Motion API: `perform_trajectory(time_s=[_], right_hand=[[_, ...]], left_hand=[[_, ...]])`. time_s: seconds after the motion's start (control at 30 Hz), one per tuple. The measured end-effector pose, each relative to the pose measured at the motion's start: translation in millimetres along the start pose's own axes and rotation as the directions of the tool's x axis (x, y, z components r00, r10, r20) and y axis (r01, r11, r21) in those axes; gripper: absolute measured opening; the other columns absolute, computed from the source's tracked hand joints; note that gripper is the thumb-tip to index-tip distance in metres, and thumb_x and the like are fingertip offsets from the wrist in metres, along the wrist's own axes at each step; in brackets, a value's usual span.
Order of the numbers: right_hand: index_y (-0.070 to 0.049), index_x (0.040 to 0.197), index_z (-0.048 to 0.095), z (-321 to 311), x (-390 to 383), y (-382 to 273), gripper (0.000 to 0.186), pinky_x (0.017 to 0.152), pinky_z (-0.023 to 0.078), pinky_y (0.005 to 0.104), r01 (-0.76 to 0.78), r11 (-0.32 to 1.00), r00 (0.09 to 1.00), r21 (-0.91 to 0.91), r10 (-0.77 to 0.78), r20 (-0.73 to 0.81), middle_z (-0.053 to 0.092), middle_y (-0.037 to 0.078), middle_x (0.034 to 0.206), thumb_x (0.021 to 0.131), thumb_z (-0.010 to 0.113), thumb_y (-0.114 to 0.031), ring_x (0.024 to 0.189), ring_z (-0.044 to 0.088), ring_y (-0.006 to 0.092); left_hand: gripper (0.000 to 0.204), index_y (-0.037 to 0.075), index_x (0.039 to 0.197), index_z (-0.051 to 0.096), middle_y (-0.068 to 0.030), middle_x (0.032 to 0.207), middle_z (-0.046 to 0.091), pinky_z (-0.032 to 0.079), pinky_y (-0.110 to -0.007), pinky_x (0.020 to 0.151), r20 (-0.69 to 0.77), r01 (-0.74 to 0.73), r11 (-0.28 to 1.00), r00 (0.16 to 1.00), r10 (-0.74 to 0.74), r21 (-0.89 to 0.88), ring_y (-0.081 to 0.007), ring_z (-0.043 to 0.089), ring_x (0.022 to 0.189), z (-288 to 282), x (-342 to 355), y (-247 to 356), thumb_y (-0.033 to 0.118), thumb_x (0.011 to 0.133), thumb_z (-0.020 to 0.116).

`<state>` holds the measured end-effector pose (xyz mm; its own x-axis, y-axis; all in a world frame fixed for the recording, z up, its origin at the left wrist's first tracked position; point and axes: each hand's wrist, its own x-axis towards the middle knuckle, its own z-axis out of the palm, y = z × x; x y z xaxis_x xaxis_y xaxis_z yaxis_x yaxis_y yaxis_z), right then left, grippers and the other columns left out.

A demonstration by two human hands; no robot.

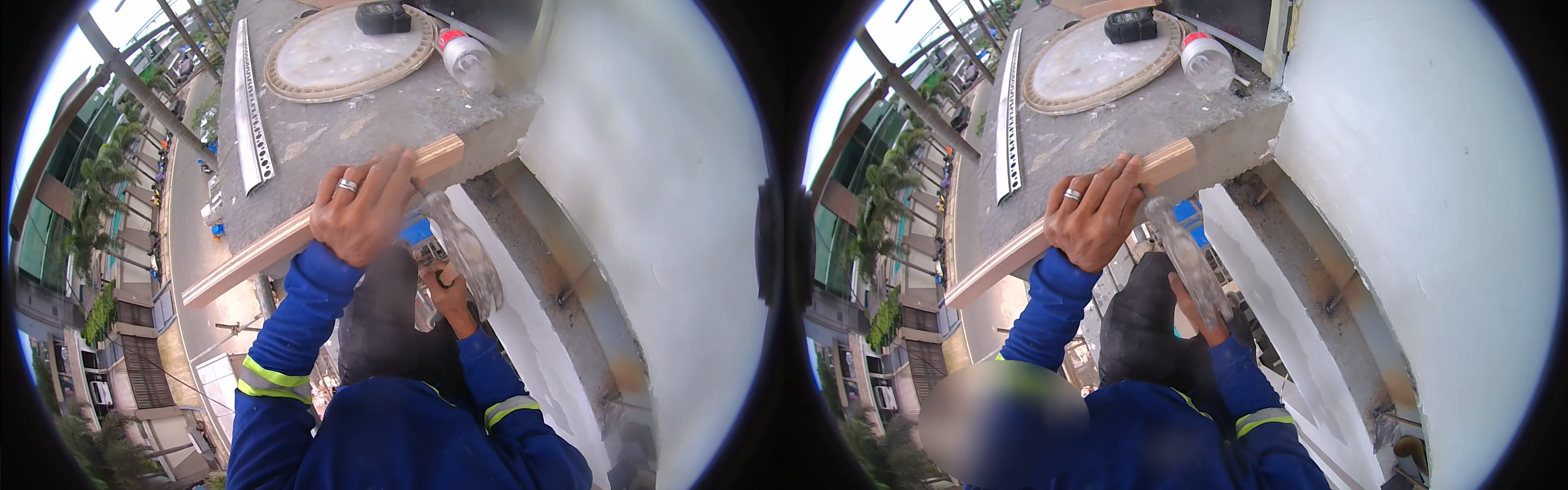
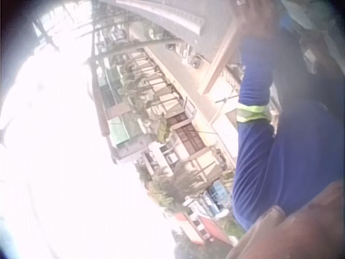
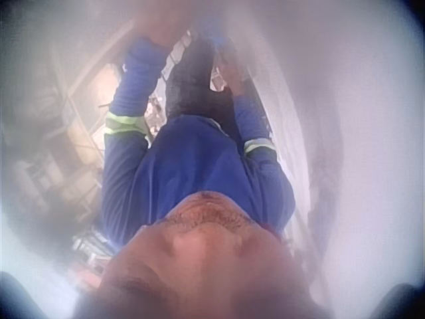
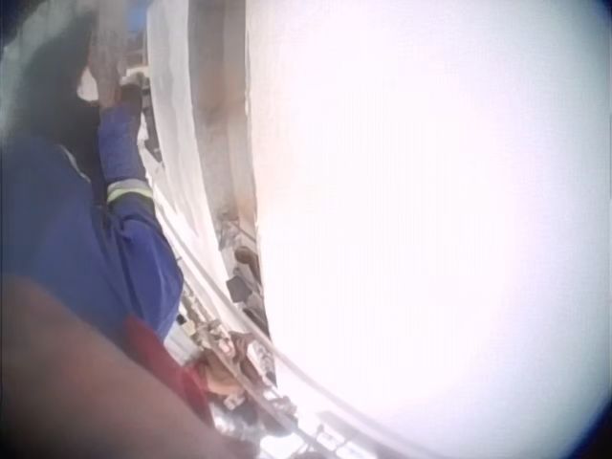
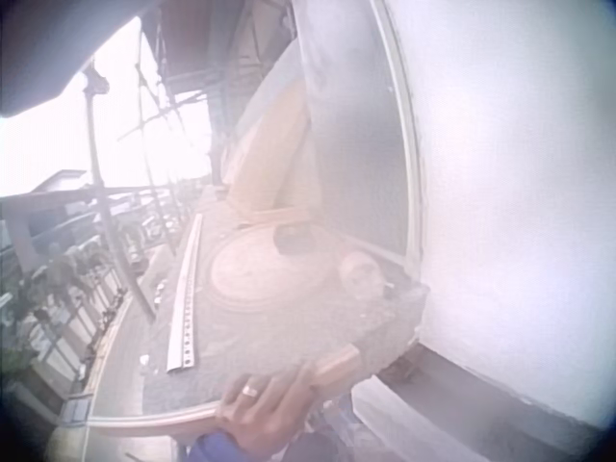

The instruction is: The person positions a wooden molding strip against a concrete ledge and uses a hammer to tap it into place. The person adjusts the strip's alignment and continues hammering to secure it.

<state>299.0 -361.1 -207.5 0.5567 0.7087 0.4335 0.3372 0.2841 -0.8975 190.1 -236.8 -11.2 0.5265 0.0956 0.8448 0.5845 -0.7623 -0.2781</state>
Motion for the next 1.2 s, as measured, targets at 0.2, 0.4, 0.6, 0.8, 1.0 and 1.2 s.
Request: perform_trajectory(time_s=[0.2,0.4,0.6,0.8,1.0,1.2], right_hand=[[0.001,0.072,0.057,-20,-4,-4,0.020,0.056,0.044,0.0319,0.288,0.958,0.958,0.012,-0.288,0.013,0.060,0.009,0.067,0.085,0.072,0.003,0.058,0.057,0.0174],[0.002,0.070,0.057,-5,-3,-3,0.019,0.056,0.048,0.0326,0.059,0.992,0.998,-0.107,-0.057,0.020,0.062,0.011,0.065,0.086,0.067,0.002,0.055,0.060,0.0213],[0.004,0.070,0.059,-16,-9,7,0.015,0.055,0.044,0.0304,0.381,0.903,0.924,-0.196,-0.377,0.061,0.063,0.011,0.066,0.083,0.068,0.003,0.054,0.057,0.0174],[0.002,0.068,0.054,-10,-7,4,0.022,0.055,0.042,0.0310,-0.056,0.997,0.996,0.059,0.052,0.068,0.057,0.007,0.065,0.086,0.067,0.001,0.056,0.051,0.0153],[-0.001,0.067,0.052,0,-8,-7,0.025,0.057,0.042,0.0317,0.105,0.988,0.994,0.109,-0.106,0.002,0.054,0.002,0.065,0.085,0.069,0.000,0.057,0.048,0.0123],[0.000,0.066,0.052,-16,-3,-1,0.023,0.056,0.046,0.0306,0.243,0.970,0.970,0.018,-0.243,-0.012,0.057,0.007,0.062,0.083,0.067,0.002,0.053,0.055,0.0171]], left_hand=[[0.043,0.014,0.114,0.077,0.0003,0.110,0.077,0.052,-0.029,0.081,-0.001,-0.015,1.000,1.000,0.015,-0.002,-0.0124,0.071,0.090,1,1,-1,0.018,0.072,0.084],[0.036,0.012,0.115,0.075,-0.0007,0.112,0.074,0.053,-0.031,0.079,0.002,-0.027,1.000,1.000,0.027,0.006,-0.0133,0.071,0.089,1,-1,-2,0.020,0.080,0.078],[0.033,0.011,0.114,0.075,-0.0011,0.114,0.073,0.054,-0.032,0.078,0.008,-0.027,1.000,1.000,0.027,-0.009,-0.0139,0.070,0.089,0,-2,0,0.021,0.083,0.076],[0.039,0.014,0.114,0.076,0.0008,0.112,0.076,0.053,-0.030,0.081,-0.004,-0.012,1.000,1.000,0.012,0.007,-0.0125,0.071,0.088,0,0,-2,0.019,0.076,0.081],[0.035,0.012,0.112,0.076,-0.0005,0.111,0.075,0.053,-0.031,0.080,-0.015,-0.022,1.000,1.000,0.022,-0.004,-0.0133,0.070,0.089,1,1,0,0.020,0.079,0.080],[0.033,0.011,0.112,0.075,-0.0014,0.111,0.074,0.053,-0.031,0.078,-0.004,-0.029,0.999,1.000,0.029,-0.021,-0.0141,0.070,0.088,-1,-1,0,0.021,0.081,0.078]])
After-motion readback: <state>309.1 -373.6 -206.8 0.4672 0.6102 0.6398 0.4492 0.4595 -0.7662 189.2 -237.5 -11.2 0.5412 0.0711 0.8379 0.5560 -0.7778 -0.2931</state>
